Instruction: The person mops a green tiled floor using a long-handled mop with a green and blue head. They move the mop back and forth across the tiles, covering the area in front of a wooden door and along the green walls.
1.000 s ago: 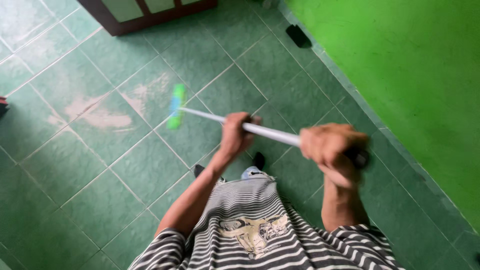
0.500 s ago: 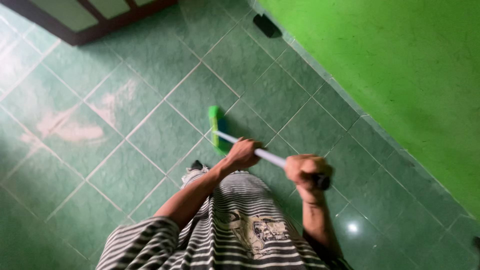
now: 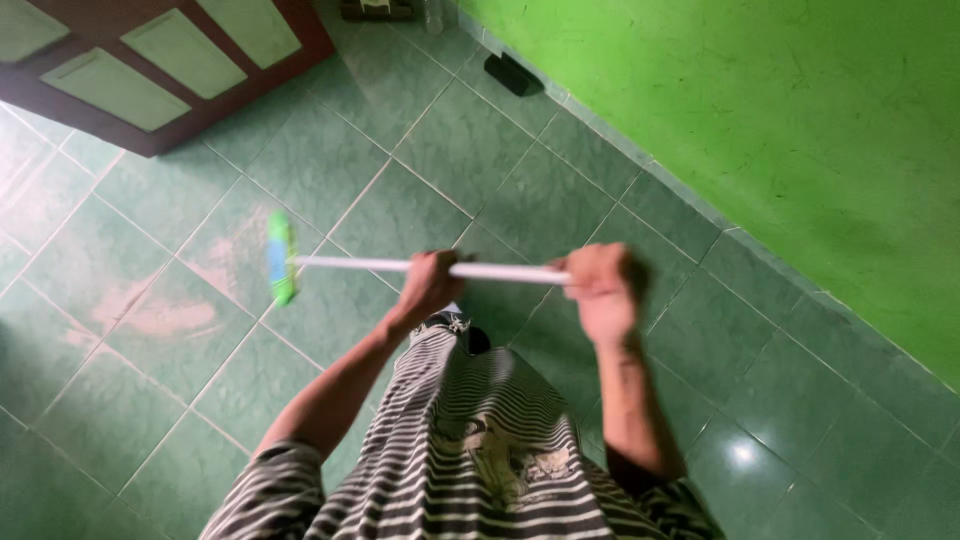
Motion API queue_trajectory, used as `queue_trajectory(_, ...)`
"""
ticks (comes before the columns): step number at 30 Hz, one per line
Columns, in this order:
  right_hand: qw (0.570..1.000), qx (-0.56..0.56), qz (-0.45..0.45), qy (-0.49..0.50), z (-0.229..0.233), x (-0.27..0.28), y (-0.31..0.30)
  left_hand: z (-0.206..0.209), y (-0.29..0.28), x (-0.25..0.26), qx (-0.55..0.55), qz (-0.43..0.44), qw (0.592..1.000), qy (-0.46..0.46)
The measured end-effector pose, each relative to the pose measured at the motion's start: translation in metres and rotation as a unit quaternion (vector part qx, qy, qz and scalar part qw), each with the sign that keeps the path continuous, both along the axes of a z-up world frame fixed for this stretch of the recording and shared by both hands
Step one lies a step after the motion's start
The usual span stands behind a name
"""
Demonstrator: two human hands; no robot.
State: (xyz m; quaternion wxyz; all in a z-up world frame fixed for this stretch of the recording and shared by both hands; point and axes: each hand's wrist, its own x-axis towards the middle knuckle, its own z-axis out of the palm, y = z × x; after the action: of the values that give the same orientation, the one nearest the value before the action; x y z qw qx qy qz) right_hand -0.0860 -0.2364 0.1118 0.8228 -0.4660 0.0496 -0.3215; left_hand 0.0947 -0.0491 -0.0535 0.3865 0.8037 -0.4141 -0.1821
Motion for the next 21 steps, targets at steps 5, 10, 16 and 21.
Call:
queue_trajectory(5,0.972,-0.205,-0.013,-0.115,0.122,0.000,-0.047,0.084,-0.127,-0.032,-0.140,-0.031,0.985,0.096)
queue_trajectory(10,0.847,-0.475,-0.182,0.156,0.133,0.054,-0.028,0.067,-0.211,-0.006,-0.193,-0.168,0.953,0.159)
queue_trajectory(16,0.762,-0.599,-0.128,0.211,0.047,0.167,-0.053,-0.006,-0.256,0.077,-0.064,-0.249,0.962,0.088)
queue_trajectory(21,0.812,-0.532,-0.139,0.196,0.045,0.184,-0.064,-0.028,-0.230,0.103,-0.152,-0.173,0.972,0.052)
